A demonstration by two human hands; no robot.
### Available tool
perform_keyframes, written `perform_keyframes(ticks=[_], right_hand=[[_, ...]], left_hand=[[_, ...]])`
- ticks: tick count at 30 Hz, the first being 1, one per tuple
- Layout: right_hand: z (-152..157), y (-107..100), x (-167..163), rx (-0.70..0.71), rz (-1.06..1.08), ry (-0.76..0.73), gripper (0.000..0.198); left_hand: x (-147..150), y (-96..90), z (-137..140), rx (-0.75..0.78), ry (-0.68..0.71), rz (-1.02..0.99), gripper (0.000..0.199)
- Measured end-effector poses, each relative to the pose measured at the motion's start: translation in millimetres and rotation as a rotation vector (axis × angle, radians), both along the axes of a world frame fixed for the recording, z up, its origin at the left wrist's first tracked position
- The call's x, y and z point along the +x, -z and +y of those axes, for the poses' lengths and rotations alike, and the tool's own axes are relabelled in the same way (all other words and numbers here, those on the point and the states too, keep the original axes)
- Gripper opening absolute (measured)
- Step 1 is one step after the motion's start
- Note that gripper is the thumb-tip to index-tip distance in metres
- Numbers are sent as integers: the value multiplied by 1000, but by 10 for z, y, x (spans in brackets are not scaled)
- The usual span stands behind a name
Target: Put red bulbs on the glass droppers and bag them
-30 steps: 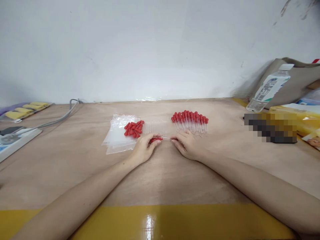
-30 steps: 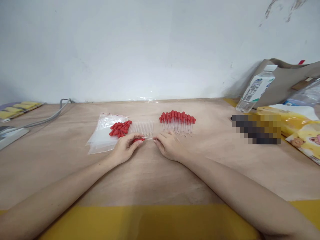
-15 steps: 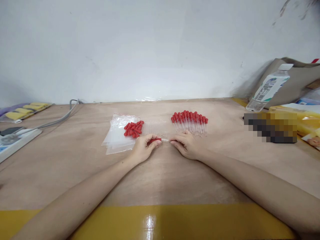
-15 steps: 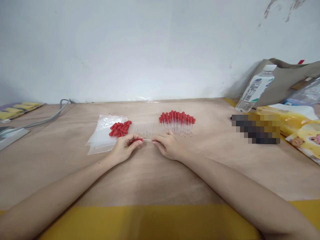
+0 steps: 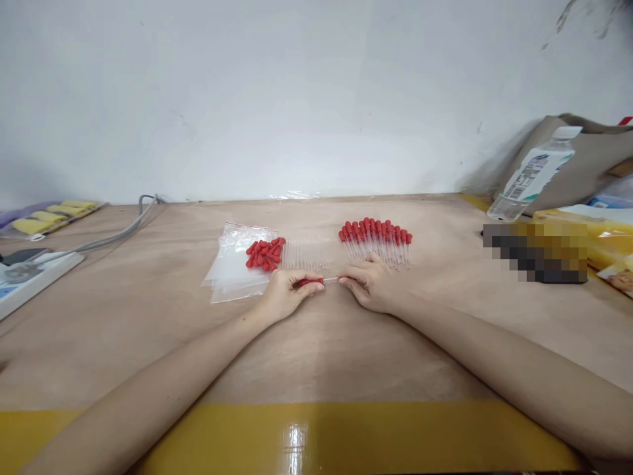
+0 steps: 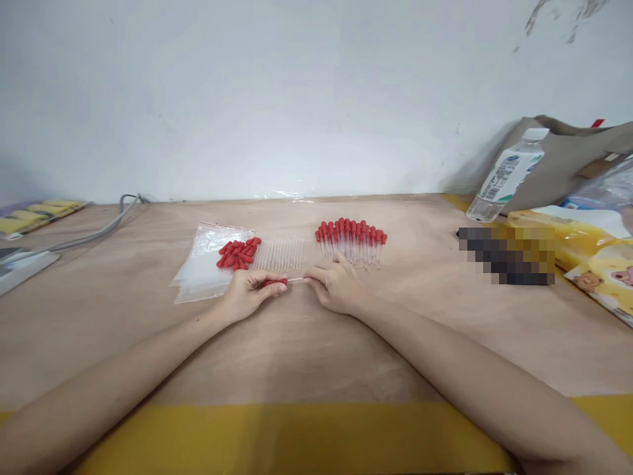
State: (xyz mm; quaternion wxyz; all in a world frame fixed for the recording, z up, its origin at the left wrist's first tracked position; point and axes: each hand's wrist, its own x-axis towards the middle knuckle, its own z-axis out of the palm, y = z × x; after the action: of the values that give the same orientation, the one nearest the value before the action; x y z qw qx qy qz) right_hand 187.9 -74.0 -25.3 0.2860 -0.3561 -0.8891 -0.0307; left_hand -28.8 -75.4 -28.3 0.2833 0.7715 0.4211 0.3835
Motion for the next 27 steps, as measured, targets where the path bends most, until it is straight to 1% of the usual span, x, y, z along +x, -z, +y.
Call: perform_keyframes(ticks=[4,7,10,13,15,18,21,23,27], right_hand=[[7,0,-15,-76,53,-18,23],[1,-35,-24,-129,51,-49,23],[-13,-87,-29,-187,3,-60,27],[-37,-125,-40,-227,-73,-48,28],[-55,-128,-54,-203,-97,-31,26],[-67,-107,-66,-110,-103,-13,25],[-46,-76,-37,-53,-115,-63,25],[-19,-53,2,-38,-88,-96,24],[14,3,58,-17,26,-98,20]], left_hand=[[2,-11,9,17,-30,1,25],[14,-25,-22,9,-20,-2,23],[21,-35,-61,14,8,-11,20],[17,-39,-81,67,26,51,18],[15,-42,-83,107,25,104,17],[15,-50,-78,148,12,144,17],[9,-59,-70,147,26,142,18],[-4,-63,-65,128,27,130,22],[-36,-58,-58,106,-6,94,27]])
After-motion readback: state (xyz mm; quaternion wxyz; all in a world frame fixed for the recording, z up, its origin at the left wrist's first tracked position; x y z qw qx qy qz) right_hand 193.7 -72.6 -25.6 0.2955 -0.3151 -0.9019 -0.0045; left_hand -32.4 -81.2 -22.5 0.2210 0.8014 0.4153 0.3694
